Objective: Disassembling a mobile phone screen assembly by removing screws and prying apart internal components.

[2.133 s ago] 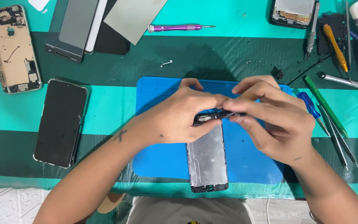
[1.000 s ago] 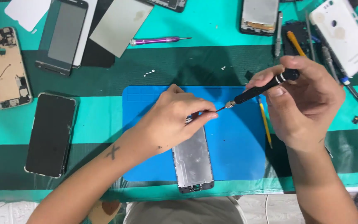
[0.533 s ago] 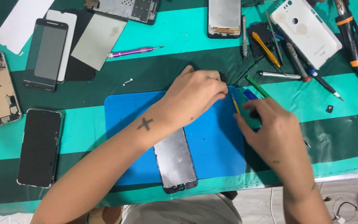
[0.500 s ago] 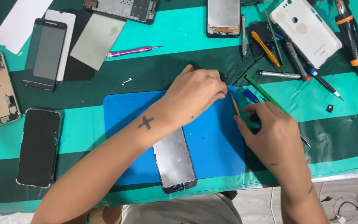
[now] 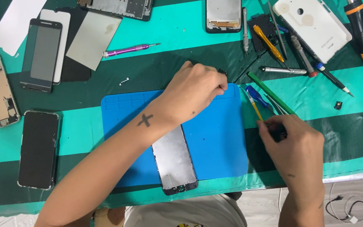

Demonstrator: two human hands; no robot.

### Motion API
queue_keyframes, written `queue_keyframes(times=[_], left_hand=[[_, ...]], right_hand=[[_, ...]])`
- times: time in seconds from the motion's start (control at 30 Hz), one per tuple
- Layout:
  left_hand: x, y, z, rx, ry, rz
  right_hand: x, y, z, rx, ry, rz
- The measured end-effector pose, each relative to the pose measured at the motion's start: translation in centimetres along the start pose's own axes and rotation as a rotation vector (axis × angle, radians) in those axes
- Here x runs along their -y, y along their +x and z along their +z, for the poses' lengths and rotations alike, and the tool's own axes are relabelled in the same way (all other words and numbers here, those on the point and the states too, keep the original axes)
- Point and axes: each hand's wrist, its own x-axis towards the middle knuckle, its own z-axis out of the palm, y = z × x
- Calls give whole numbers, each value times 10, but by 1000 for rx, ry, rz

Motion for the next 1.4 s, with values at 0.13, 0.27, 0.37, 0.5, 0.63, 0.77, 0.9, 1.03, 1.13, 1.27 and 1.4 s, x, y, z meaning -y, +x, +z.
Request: queue_keyframes(times=[0.13,0.27,0.37,0.5,0.63,0.77,0.9,1.03,1.13,1.27,1.4], left_hand=[[-5,-2,-17,-29,-34,2],[3,-30,-38,-72,-10,62],[-10,-64,-72,40,-59,-39],[-13,-106,-88,235,-142,-240],[-7,-121,-82,346,-133,-307],[3,-129,-70,288,-194,-282],[8,-129,-63,208,-233,-267],[7,-135,-52,126,-136,-146],[2,-135,-49,62,-24,-119],[-2,-136,-49,35,21,-80],[-4,-133,-48,57,-27,-105]], right_hand=[[9,-6,-18,-43,13,-19],[28,-9,-41,-53,234,52],[50,0,-54,7,371,37],[86,22,-51,57,562,-177],[111,59,-30,151,536,-407],[121,77,6,298,653,-586],[123,88,27,335,698,-694],[111,85,33,355,736,-550],[103,85,31,320,791,-417],[98,86,31,268,843,-355],[94,87,31,262,812,-318]])
